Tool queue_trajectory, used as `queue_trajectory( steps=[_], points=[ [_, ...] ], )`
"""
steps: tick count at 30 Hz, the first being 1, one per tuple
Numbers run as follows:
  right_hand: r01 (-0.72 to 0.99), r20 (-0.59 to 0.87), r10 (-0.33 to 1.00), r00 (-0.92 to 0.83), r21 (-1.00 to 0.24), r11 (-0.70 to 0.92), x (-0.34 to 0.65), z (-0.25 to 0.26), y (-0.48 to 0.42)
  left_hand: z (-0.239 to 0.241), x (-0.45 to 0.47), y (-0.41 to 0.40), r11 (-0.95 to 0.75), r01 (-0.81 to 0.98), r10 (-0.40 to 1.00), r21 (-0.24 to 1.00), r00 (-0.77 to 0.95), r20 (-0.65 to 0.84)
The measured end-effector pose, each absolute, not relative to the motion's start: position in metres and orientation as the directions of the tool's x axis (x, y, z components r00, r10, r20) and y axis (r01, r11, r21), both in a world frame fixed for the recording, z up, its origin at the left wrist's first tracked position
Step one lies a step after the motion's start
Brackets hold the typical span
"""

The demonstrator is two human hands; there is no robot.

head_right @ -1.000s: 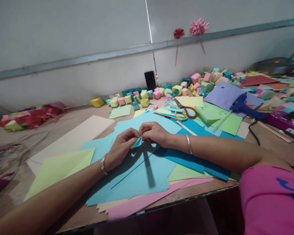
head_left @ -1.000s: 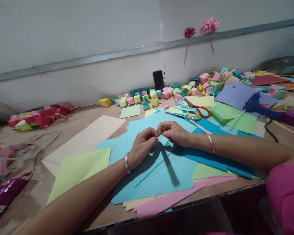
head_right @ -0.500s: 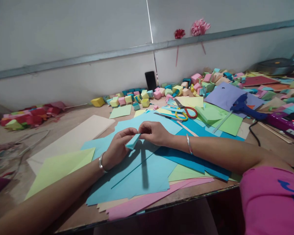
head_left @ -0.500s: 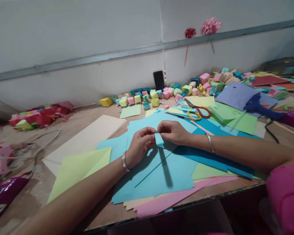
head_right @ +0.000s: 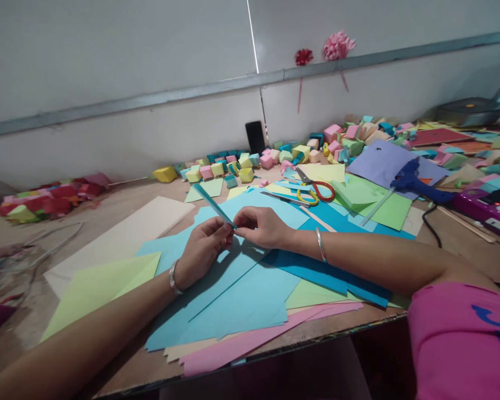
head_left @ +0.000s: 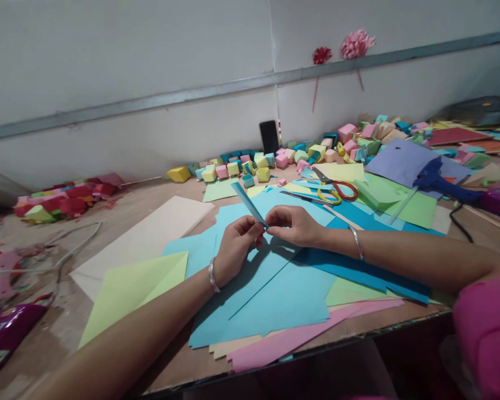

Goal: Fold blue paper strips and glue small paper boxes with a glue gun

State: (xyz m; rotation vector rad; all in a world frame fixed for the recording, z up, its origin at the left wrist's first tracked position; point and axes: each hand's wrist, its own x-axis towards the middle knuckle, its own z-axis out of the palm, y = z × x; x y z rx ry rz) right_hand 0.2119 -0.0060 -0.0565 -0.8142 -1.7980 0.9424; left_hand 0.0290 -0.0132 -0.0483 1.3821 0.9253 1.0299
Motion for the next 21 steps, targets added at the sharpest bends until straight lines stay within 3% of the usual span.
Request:
queue_trajectory(
  steps=[4, 13, 18, 21],
  points=[
    [0.120, 0.392, 0.838, -0.380, -0.877, 0.465, 0.2124, -0.0576, -0.0048, -0.0480, 0.0283, -0.0135, -0.057, -0.021, 0.952, 0.998, 0.300, 0.061],
    [0.329, 0.458, 0.835, -0.304, -0.772, 0.543, 0.2120, -0.0517, -0.0108, -0.0478, 0.0276, -0.0139, -0.143, 0.082, 0.952, 0.986, 0.286, 0.114],
    [0.297, 0.470, 0.849, -0.240, -0.797, 0.525, 0.2102, -0.0511, -0.0112, -0.0436, 0.0312, -0.0166, -0.195, 0.048, 0.931, 0.980, 0.323, 0.170],
    [0.276, 0.460, 0.856, -0.235, -0.813, 0.513, 0.2090, -0.0523, -0.0117, -0.0425, 0.0331, -0.0177, -0.183, 0.139, 0.948, 0.973, 0.288, 0.137]
  ],
)
